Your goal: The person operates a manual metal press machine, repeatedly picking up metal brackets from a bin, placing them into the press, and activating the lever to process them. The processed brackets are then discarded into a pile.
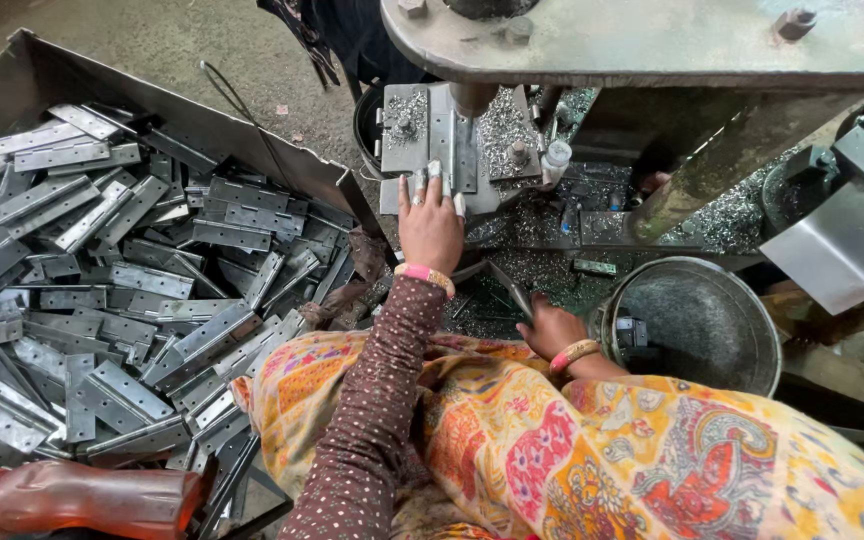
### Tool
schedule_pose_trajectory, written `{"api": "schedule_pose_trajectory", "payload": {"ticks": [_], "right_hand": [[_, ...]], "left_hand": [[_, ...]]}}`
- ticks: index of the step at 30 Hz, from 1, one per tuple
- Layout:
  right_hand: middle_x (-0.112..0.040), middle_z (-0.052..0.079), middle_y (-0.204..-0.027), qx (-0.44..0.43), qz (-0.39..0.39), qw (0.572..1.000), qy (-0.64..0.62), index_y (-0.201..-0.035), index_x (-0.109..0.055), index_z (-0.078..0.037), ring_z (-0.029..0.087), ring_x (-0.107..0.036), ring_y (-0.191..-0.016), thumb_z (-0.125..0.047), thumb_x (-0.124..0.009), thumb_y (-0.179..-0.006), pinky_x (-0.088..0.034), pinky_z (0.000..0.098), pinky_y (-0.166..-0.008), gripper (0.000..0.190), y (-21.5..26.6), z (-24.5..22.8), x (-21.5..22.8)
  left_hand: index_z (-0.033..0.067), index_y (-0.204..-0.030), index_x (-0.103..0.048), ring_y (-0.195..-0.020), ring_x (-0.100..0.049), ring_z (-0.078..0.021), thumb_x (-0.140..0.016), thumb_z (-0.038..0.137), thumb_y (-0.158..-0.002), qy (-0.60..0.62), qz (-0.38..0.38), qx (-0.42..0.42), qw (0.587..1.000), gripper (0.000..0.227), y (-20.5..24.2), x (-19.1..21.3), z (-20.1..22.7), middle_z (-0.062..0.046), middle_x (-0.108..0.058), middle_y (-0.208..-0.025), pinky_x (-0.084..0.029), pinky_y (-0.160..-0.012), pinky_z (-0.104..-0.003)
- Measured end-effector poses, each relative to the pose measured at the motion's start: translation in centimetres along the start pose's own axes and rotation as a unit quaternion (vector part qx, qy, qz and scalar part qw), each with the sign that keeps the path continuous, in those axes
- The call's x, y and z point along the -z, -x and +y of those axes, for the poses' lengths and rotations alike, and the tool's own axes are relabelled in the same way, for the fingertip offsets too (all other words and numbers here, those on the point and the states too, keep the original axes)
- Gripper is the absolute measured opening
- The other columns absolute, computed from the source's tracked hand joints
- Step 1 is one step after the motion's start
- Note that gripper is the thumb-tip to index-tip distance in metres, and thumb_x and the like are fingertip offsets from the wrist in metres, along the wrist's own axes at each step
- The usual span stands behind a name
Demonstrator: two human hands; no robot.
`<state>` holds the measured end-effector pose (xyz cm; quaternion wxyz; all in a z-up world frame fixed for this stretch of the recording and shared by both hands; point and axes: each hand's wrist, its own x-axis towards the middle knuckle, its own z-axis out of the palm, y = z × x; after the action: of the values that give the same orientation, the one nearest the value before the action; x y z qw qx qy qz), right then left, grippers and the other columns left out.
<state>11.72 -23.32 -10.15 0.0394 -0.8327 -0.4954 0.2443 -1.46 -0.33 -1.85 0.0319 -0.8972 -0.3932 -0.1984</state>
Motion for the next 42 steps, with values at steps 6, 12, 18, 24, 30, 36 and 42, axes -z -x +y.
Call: {"api": "schedule_pose_trajectory", "payload": {"ticks": [6, 12, 18, 24, 30, 36, 42], "right_hand": [[-0.073, 0.021, -0.085, 0.006, -0.039, 0.998, 0.049, -0.108, -0.056, -0.001, 0.040, -0.073, -0.078, -0.049, -0.071, -0.089, -0.059, 0.0499, -0.071, 0.054, -0.8, -2.5, 6.2], [-0.073, 0.023, -0.082, -0.007, 0.024, 1.000, -0.003, -0.103, -0.055, -0.004, 0.042, -0.072, -0.076, -0.043, -0.067, -0.092, -0.057, 0.0531, -0.070, 0.042, 0.3, -1.3, 2.4], [-0.073, 0.023, -0.082, 0.020, 0.042, 0.999, 0.008, -0.104, -0.055, -0.005, 0.043, -0.071, -0.078, -0.043, -0.069, -0.090, -0.056, 0.0542, -0.070, 0.043, 1.4, -1.4, 2.6], [-0.073, 0.022, -0.085, 0.007, -0.029, 0.999, 0.044, -0.108, -0.054, -0.004, 0.041, -0.073, -0.081, -0.045, -0.072, -0.087, -0.058, 0.0514, -0.072, 0.049, -0.6, -2.6, 6.0], [-0.073, 0.020, -0.078, 0.016, 0.059, 0.998, -0.008, -0.108, -0.058, -0.005, 0.041, -0.073, -0.070, -0.040, -0.067, -0.093, -0.058, 0.0511, -0.064, 0.039, 0.1, 0.3, -0.5], [-0.073, 0.020, -0.080, 0.029, 0.073, 0.997, -0.004, -0.110, -0.057, -0.007, 0.042, -0.073, -0.073, -0.040, -0.068, -0.091, -0.058, 0.0520, -0.065, 0.040, 0.4, 0.5, -1.6], [-0.073, 0.020, -0.083, -0.010, -0.045, 0.998, 0.041, -0.111, -0.055, -0.005, 0.039, -0.073, -0.077, -0.049, -0.072, -0.087, -0.059, 0.0507, -0.069, 0.053, -0.8, -2.4, 5.4]], "left_hand": [[0.0089, -0.104, -0.076, -0.137, -0.052, -0.0279, -0.062, 0.029, -0.094, 0.013, -0.065, -0.007, 0.998, 0.026, -1.1, -0.5, 0.7, -0.014, -0.058, -0.145, -0.012, -0.125, -0.053], [0.0053, -0.106, -0.075, -0.136, -0.051, -0.0307, -0.063, 0.028, -0.092, 0.025, -0.036, 0.003, 0.999, 0.029, -3.2, -0.2, 0.8, -0.016, -0.058, -0.142, -0.010, -0.124, -0.054], [0.0067, -0.099, -0.077, -0.136, -0.053, -0.0313, -0.058, 0.021, -0.096, 0.017, -0.018, -0.002, 1.000, 0.024, -2.7, -0.6, 1.0, -0.017, -0.058, -0.144, -0.014, -0.124, -0.053], [0.0050, -0.093, -0.076, -0.132, -0.057, -0.0295, -0.058, 0.018, -0.093, 0.054, 0.016, 0.002, 0.998, 0.022, -2.1, -0.8, 0.6, -0.015, -0.062, -0.138, -0.018, -0.125, -0.053], [0.0070, -0.092, -0.077, -0.133, -0.054, -0.0317, -0.059, 0.023, -0.091, 0.019, 0.000, 0.001, 1.000, 0.023, -3.1, -1.2, 0.7, -0.017, -0.059, -0.142, -0.015, -0.123, -0.054], [0.0076, -0.096, -0.077, -0.139, -0.052, -0.0304, -0.056, 0.023, -0.100, 0.037, -0.032, 0.002, 0.999, 0.026, -2.4, -0.5, 0.6, -0.015, -0.057, -0.147, -0.011, -0.126, -0.053], [0.0107, -0.085, -0.078, -0.139, -0.049, -0.0287, -0.052, 0.023, -0.097, 0.017, -0.044, -0.008, 0.999, 0.031, -3.6, -0.2, -0.3, -0.012, -0.056, -0.146, -0.011, -0.122, -0.055]]}}
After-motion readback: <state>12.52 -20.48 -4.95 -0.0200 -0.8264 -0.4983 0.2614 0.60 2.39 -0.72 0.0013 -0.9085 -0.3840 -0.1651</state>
